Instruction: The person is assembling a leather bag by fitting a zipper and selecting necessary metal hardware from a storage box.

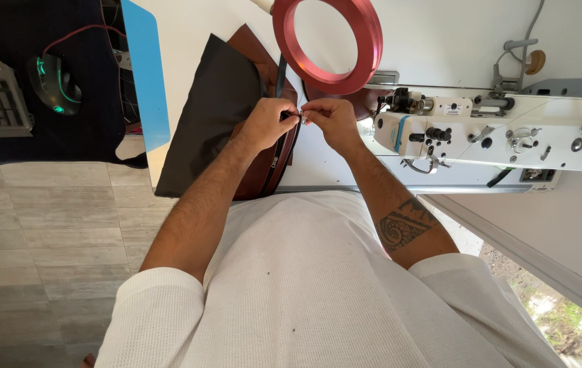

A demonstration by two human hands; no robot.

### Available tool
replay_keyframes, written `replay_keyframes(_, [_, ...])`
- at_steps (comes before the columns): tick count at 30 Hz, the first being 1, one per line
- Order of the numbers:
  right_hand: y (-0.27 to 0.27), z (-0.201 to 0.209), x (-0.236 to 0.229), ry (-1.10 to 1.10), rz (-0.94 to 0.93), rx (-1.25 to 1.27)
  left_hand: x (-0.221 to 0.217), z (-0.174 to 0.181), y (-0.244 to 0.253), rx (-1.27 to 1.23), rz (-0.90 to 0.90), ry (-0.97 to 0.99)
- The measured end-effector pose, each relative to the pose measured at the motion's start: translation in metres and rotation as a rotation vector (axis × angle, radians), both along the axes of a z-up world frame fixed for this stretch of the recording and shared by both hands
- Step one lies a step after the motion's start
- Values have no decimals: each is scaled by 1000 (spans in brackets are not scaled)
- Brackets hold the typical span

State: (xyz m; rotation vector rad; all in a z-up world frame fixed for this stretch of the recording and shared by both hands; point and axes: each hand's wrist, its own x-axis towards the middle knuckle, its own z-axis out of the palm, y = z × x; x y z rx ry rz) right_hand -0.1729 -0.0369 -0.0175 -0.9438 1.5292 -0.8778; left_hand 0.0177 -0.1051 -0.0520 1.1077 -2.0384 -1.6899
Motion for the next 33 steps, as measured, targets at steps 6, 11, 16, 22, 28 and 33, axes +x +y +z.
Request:
replay_keyframes(6, [-3, 3, 0, 105, 79, -70, 0, -2, 0, -15, 3, -18])
replay_keyframes(11, [-4, 10, 0, 149, 126, -159, 0, -1, 1, 5, 8, -30])
replay_keyframes(16, [-3, 1, -2, 176, 168, -183, 1, -7, 2, 24, 11, -35])
replay_keyframes(22, [1, -13, -2, 186, 152, -90, 1, -12, -1, 80, 9, -58])
replay_keyframes(28, [4, -21, -3, 183, 123, -61, -1, -22, -4, 60, -7, -56])
replay_keyframes(33, [6, -13, -1, 180, 116, -69, 2, 3, -6, 104, -28, -83])
